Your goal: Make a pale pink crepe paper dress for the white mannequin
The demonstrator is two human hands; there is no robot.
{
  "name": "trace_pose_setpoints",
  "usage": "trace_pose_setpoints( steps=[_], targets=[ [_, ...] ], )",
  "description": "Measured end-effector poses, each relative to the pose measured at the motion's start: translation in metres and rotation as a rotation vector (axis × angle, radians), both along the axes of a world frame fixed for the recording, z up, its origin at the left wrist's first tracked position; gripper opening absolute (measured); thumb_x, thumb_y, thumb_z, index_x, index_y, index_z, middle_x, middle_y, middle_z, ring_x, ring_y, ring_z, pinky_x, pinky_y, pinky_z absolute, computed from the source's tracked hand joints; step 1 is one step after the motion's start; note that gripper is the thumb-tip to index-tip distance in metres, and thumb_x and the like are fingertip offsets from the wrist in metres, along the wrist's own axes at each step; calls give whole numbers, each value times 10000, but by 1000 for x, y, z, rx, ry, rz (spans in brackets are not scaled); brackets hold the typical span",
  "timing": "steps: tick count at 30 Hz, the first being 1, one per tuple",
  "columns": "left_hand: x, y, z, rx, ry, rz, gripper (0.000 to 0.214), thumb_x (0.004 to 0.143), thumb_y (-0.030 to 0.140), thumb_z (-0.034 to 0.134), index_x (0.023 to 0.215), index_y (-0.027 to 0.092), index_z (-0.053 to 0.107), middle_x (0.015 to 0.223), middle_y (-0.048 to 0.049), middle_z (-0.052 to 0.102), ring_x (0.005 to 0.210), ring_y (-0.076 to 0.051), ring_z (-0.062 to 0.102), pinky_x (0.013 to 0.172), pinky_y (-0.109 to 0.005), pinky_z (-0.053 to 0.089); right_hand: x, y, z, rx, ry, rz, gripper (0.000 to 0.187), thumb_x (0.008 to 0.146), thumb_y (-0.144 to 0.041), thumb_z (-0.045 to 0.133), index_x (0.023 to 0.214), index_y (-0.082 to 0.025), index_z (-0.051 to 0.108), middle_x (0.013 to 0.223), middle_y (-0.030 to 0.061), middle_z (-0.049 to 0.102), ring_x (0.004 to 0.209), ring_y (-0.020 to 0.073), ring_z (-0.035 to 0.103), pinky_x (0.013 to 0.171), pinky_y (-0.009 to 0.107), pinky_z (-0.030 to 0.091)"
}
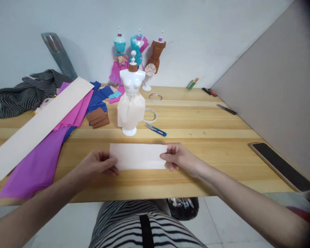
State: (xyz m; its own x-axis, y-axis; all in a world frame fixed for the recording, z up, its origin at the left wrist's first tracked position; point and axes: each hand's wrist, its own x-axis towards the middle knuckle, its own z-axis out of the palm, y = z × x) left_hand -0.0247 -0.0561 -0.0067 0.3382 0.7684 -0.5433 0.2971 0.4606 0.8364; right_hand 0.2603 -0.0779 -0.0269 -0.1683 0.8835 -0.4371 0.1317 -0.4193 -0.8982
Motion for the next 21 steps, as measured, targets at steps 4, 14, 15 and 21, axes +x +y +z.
trace_pose_setpoints(
  steps=[4,14,15,21],
  targets=[
    [-2,3,7,122,-1,-2,229,642,360,767,673,152,678,648,-48,727,620,-172,672,621,-273,551,-3,8,10,39,70,-23,344,552,-384,835,672,-146,618,528,9,639,477,106,568,476,220,425],
    [-10,31,57,760,-82,84,72,684,237,732,717,177,711,571,-14,704,514,-134,640,505,-203,529,-4,35,73,625,105,-22,254,692,-388,780,647,-178,646,537,-8,590,489,108,540,482,244,447],
    [-12,38,65,825,-94,90,67,686,236,735,703,176,711,567,-15,703,512,-136,640,502,-207,533,-4,41,81,688,118,-32,246,692,-387,780,656,-180,652,542,-8,588,482,111,541,471,245,451],
    [-12,94,88,967,-221,79,140,720,267,725,690,137,687,556,-45,698,452,-143,615,450,-229,507,-12,96,100,982,238,-76,198,693,-342,768,662,-177,662,539,-17,564,451,100,523,420,224,438]
  ],
)
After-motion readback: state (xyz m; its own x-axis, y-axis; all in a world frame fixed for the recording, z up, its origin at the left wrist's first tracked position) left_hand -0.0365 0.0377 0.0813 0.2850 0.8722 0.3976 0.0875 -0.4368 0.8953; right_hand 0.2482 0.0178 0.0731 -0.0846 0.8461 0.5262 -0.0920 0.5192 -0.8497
